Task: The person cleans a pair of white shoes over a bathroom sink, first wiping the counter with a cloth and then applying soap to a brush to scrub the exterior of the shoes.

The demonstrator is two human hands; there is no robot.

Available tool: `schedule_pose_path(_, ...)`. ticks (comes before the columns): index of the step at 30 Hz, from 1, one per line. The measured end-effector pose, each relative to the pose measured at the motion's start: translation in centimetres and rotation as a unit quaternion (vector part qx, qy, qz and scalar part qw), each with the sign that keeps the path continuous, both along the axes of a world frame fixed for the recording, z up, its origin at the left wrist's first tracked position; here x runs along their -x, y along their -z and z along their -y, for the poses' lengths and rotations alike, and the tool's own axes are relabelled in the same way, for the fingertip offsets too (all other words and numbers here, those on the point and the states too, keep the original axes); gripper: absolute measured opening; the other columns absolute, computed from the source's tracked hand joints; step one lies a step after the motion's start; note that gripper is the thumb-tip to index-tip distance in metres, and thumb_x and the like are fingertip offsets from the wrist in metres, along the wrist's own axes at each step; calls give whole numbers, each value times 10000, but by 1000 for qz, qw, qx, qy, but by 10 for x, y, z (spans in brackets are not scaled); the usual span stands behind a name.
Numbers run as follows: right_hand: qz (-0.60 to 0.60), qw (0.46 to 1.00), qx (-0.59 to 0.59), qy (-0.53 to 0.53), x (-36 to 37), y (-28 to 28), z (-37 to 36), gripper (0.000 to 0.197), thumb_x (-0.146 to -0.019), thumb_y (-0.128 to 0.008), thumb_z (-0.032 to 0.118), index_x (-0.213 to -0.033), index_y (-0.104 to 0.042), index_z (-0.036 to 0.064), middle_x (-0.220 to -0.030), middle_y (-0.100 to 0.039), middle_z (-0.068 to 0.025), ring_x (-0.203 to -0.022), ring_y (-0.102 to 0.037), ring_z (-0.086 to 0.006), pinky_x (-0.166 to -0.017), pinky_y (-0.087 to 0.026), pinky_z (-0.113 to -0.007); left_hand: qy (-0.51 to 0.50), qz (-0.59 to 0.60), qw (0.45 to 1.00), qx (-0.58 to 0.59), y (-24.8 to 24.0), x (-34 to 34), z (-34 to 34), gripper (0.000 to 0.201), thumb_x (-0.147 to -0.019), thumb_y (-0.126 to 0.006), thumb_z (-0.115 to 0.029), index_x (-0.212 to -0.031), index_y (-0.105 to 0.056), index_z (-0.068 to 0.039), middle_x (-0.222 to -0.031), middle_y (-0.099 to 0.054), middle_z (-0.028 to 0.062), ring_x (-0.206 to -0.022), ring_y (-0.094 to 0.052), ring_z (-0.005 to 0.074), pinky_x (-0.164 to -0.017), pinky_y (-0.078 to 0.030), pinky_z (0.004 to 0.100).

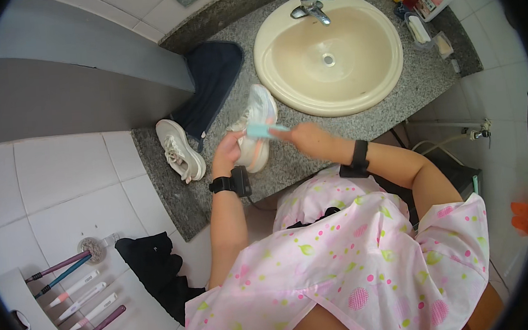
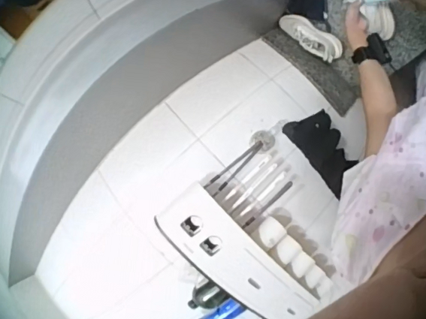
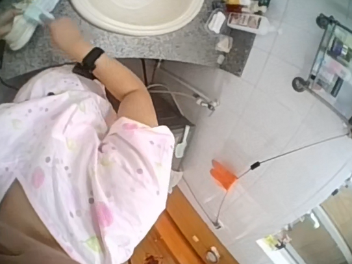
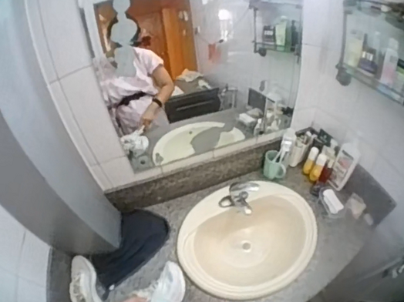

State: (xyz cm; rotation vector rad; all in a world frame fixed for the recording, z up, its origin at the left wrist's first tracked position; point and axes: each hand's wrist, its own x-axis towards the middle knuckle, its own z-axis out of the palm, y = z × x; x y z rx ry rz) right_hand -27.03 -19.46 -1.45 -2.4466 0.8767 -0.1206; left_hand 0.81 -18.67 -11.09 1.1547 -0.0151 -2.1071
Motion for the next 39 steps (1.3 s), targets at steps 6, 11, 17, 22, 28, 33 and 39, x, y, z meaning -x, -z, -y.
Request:
schedule_pose_path(6,31,997,15,62,-1,1,-4,596,-789,-514,3,-1364,-467,153,-639,-584,-159,-580,-605,-336,-527,-473,-446,18,27,999,28,2,3,2,378,-898,-475,-31,-1253,-464,96,-1238,-552,209,-1087,-585,297,-974,-463,412)
schedule_pose_path(11,42,991,19,128,0,9,8,596,-795,-521,3,-1362,-476,183,-633,-580,-177,-562,-602,-343,-532,-465,-457,-4,18,1000,16,4,2,-1,385,-890,-489,-32,-1252,-464,96,-1227,-559,210,-1082,-588,294,-975,-464,402)
schedule_pose_path(17,3,985,-12,173,2,0,14,598,-781,-541,-5,-1356,-480,147,-665,-596,-191,-603,-616,-341,-542,-470,-446,5,40,998,38,-10,11,2,391,-879,-497,-18,-1254,-467,88,-1231,-562,193,-1080,-589,290,-978,-462,392)
schedule_pose_path(22,50,995,-6,84,4,23,1,570,-808,-535,18,-1358,-478,159,-679,-604,-171,-612,-614,-342,-549,-472,-436,24,4,999,46,-7,7,1,397,-873,-503,-6,-1260,-470,76,-1243,-559,175,-1096,-579,289,-980,-459,394)
schedule_pose_path(28,78,992,-27,91,9,14,-3,556,-820,-523,25,-1362,-468,136,-693,-603,-178,-605,-605,-349,-556,-472,-440,29,63,997,23,-18,15,-1,392,-878,-508,-12,-1258,-474,78,-1246,-555,181,-1089,-579,286,-979,-458,397)
schedule_pose_path(33,32,980,14,197,19,13,12,590,-806,-500,-1,-1381,-450,127,-679,-590,-208,-603,-600,-358,-566,-464,-450,32,92,995,17,-32,31,5,375,-882,-501,-1,-1247,-483,81,-1229,-564,184,-1075,-585,278,-964,-466,394)
schedule_pose_path(39,29,984,32,174,25,12,19,594,-797,-489,-10,-1370,-466,142,-664,-593,-202,-596,-607,-350,-566,-478,-466,38,62,996,55,-19,22,0,364,-871,-527,-6,-1226,-506,74,-1204,-580,170,-1059,-595,269,-946,-477,386)
